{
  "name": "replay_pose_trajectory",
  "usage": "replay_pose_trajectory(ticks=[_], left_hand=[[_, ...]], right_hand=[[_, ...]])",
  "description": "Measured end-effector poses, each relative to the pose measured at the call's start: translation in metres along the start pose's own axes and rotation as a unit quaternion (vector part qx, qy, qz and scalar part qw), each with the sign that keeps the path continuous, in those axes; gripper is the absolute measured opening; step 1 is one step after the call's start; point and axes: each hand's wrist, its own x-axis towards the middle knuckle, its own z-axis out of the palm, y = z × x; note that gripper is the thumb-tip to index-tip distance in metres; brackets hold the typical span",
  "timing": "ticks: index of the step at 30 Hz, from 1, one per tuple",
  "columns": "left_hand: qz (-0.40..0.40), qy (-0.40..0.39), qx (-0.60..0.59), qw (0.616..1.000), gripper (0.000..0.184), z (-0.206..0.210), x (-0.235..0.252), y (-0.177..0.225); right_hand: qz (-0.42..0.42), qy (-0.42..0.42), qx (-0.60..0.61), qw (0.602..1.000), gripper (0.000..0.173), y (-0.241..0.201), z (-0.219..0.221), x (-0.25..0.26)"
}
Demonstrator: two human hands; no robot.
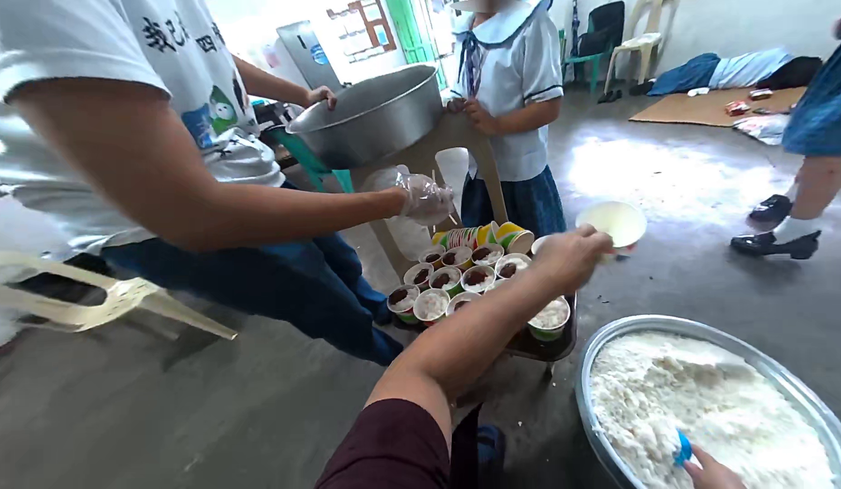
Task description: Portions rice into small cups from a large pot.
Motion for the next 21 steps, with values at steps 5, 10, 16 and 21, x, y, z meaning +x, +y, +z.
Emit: replay_pose_trajectory(ticks=[5, 10, 16, 21], left_hand=[[0.104, 0.048, -0.254, 0.96, 0.021, 0.076, -0.071, 0.068], [0.077, 0.003, -0.371, 0.926, 0.049, 0.164, -0.12, 0.056], [-0.09, -0.126, -0.528, 0.835, 0.068, 0.233, -0.108, 0.027], [-0.137, -0.209, -0.662, 0.706, 0.065, 0.262, -0.111, 0.029]], right_hand=[[0.05, -0.023, 0.172, 0.983, 0.047, 0.014, 0.011, 0.004], [0.094, 0.028, 0.354, 0.93, 0.04, 0.004, -0.003, -0.014], [0.071, 0.118, 0.276, 0.951, 0.038, 0.012, -0.06, -0.008], [0.106, 0.173, 0.165, 0.965, 0.029, -0.043, -0.126, -0.076]])
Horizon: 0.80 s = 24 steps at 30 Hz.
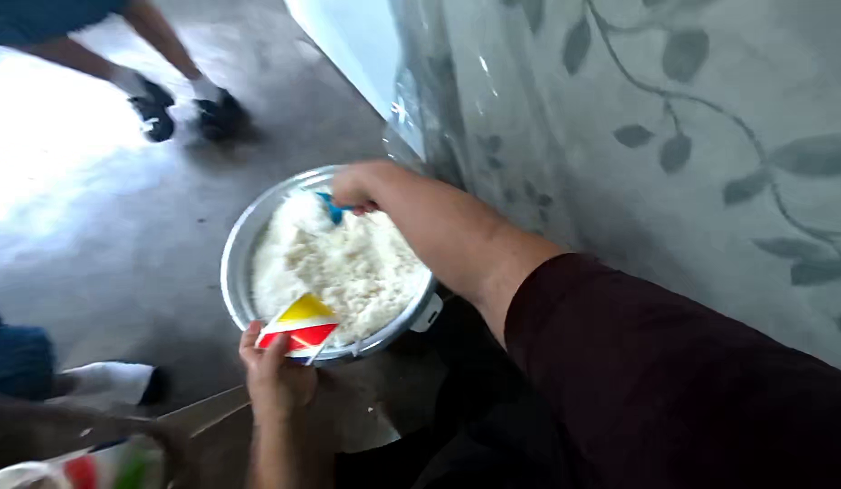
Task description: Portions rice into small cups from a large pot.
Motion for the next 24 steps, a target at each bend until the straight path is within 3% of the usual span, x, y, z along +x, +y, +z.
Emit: replay_pose_trajectory(ticks=[4, 7, 9, 11, 13, 15, 18, 20, 24], left_hand=[[-0.079, -0.039, -0.11, 0.99, 0.07, -0.004, -0.014, -0.005], [-0.089, -0.036, -0.142, 0.985, 0.073, -0.011, -0.026, -0.004], [-0.089, -0.022, -0.123, 0.988, 0.069, -0.016, -0.026, -0.006], [-0.096, 0.002, -0.124, 0.988, 0.057, -0.024, -0.025, -0.007], [-0.123, 0.037, -0.128, 0.983, 0.059, -0.034, -0.025, -0.006], [-0.153, 0.082, -0.126, 0.977, 0.065, -0.037, -0.026, -0.003], [-0.151, 0.138, -0.015, 0.979, 0.077, -0.037, -0.023, -0.003], [-0.15, 0.125, 0.108, 0.975, 0.087, -0.04, -0.024, -0.002], [-0.149, 0.052, 0.269, 0.95, 0.087, -0.044, -0.024, -0.005]], right_hand=[[-0.028, 0.059, -0.148, 0.987, 0.026, -0.04, -0.035, -0.056], [-0.012, 0.071, -0.064, 0.995, 0.025, -0.043, -0.03, -0.049], [0.014, 0.042, 0.01, 0.999, 0.024, -0.02, -0.018, -0.03], [0.019, -0.005, -0.01, 1.0, 0.033, 0.016, 0.009, -0.009], [0.005, -0.067, -0.117, 0.991, 0.039, 0.047, 0.041, 0.003], [0.01, -0.131, -0.268, 0.955, 0.034, 0.058, 0.069, -0.006], [0.057, -0.165, -0.358, 0.918, 0.027, 0.045, 0.102, -0.041], [0.061, -0.177, -0.344, 0.92, 0.027, 0.042, 0.113, -0.043], [0.065, -0.173, -0.251, 0.95, 0.032, 0.058, 0.126, -0.027]])
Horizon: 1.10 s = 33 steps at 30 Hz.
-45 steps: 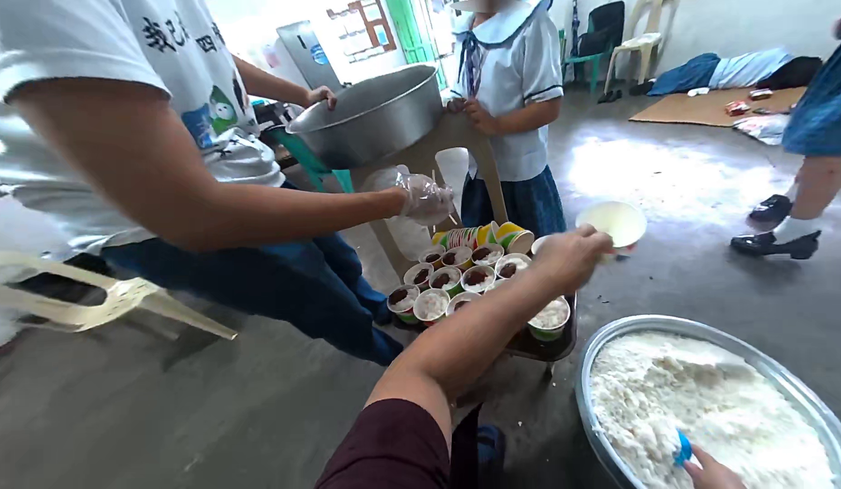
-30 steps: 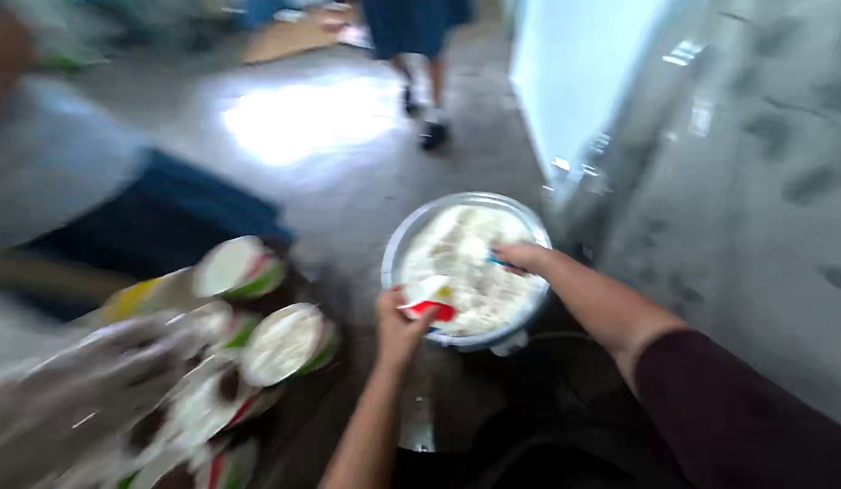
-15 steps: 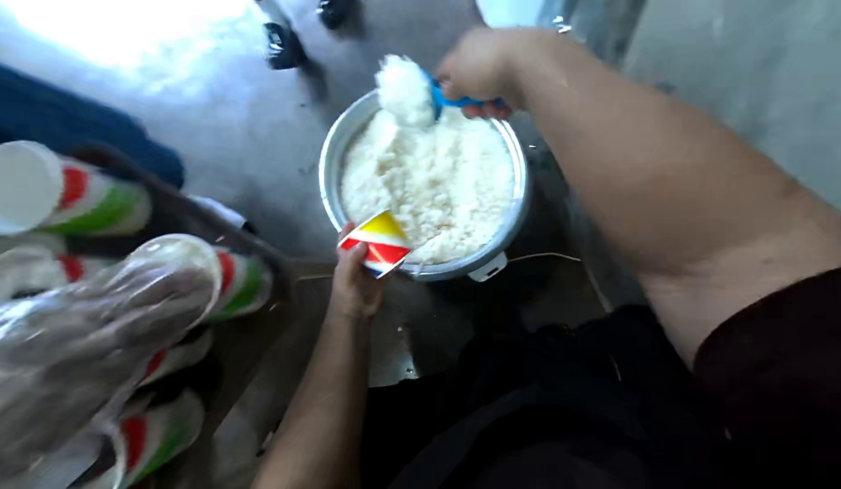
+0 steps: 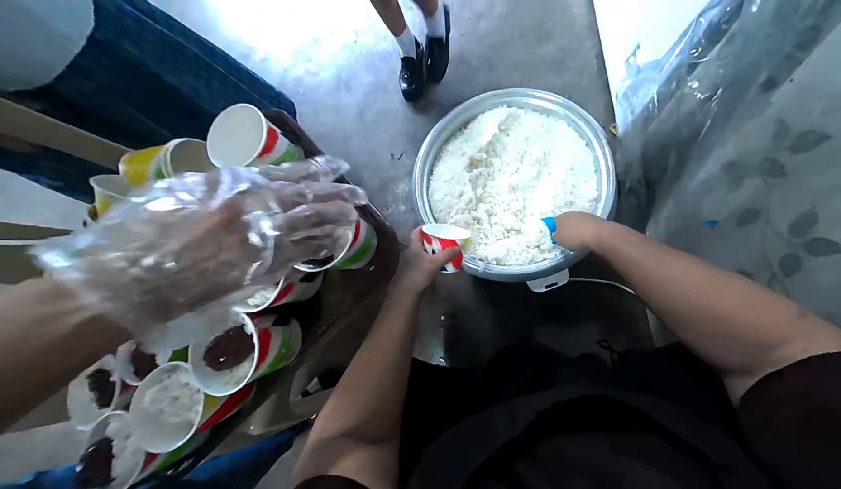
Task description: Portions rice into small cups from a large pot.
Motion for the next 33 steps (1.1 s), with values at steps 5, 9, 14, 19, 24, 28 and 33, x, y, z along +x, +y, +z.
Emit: replay_pose_trajectory(ticks=[5, 9, 14, 19, 24, 28, 33], left_hand=[[0.149, -0.017, 0.125, 0.981, 0.088, 0.008, 0.003, -0.005], [0.139, -0.017, 0.188, 0.972, 0.095, 0.017, 0.005, 0.005], [0.063, -0.019, 0.219, 0.974, 0.101, 0.019, 0.007, 0.02], [0.1, -0.015, 0.145, 0.984, 0.1, 0.029, 0.015, 0.022], [0.123, 0.007, -0.062, 0.99, 0.099, 0.051, 0.022, 0.018], [0.092, -0.067, -0.359, 0.926, 0.071, 0.051, 0.02, 0.019], [-0.038, -0.059, -0.447, 0.892, 0.066, 0.04, 0.012, 0.035]], right_hand=[[-0.016, 0.065, 0.192, 0.979, 0.038, -0.006, 0.03, 0.021], [-0.011, 0.08, 0.366, 0.927, 0.04, -0.022, 0.044, 0.045], [-0.01, 0.048, 0.451, 0.891, 0.046, -0.019, 0.021, 0.014], [-0.083, 0.088, 0.366, 0.923, 0.049, -0.025, -0.004, -0.018], [-0.111, 0.192, 0.05, 0.974, 0.059, -0.068, -0.005, -0.05], [-0.142, 0.242, -0.075, 0.957, 0.079, -0.077, 0.003, -0.057], [-0.174, 0.25, -0.132, 0.943, 0.082, -0.068, 0.009, -0.057]])
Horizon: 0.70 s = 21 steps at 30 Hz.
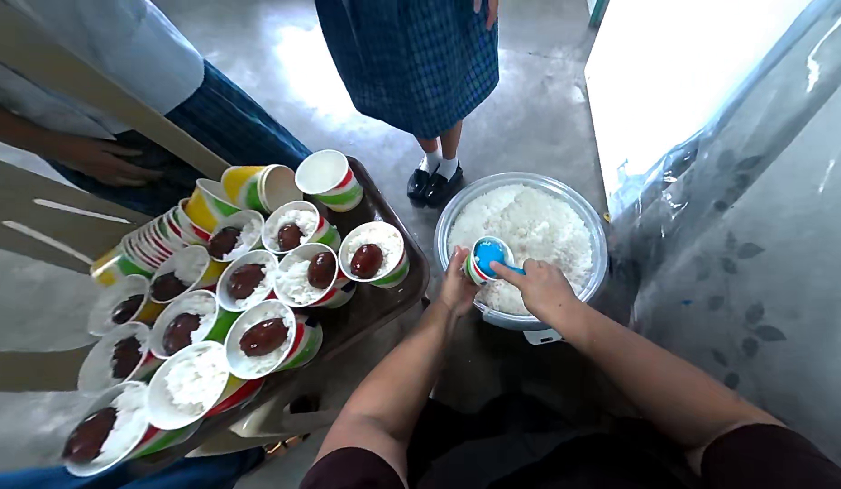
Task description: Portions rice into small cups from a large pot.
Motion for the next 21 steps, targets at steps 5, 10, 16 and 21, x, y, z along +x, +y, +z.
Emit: replay_pose_trajectory(ticks=[5, 10, 16, 21], left_hand=[[-0.049, -0.015, 0.069, 0.996, 0.042, -0.002, 0.001, 0.003], [-0.07, -0.019, 0.012, 0.997, 0.051, 0.0, 0.009, -0.003], [-0.062, -0.009, 0.025, 0.998, 0.048, 0.013, 0.0, -0.002], [-0.064, 0.001, 0.01, 0.998, 0.05, 0.016, 0.003, -0.008]], right_hand=[[-0.029, -0.001, -0.015, 0.999, 0.08, 0.001, 0.008, -0.008], [-0.032, 0.089, 0.035, 0.995, 0.073, 0.022, 0.024, -0.013], [-0.026, 0.201, 0.075, 0.976, 0.06, 0.029, 0.044, -0.019], [-0.021, 0.172, 0.077, 0.982, 0.055, 0.031, 0.044, -0.018]])
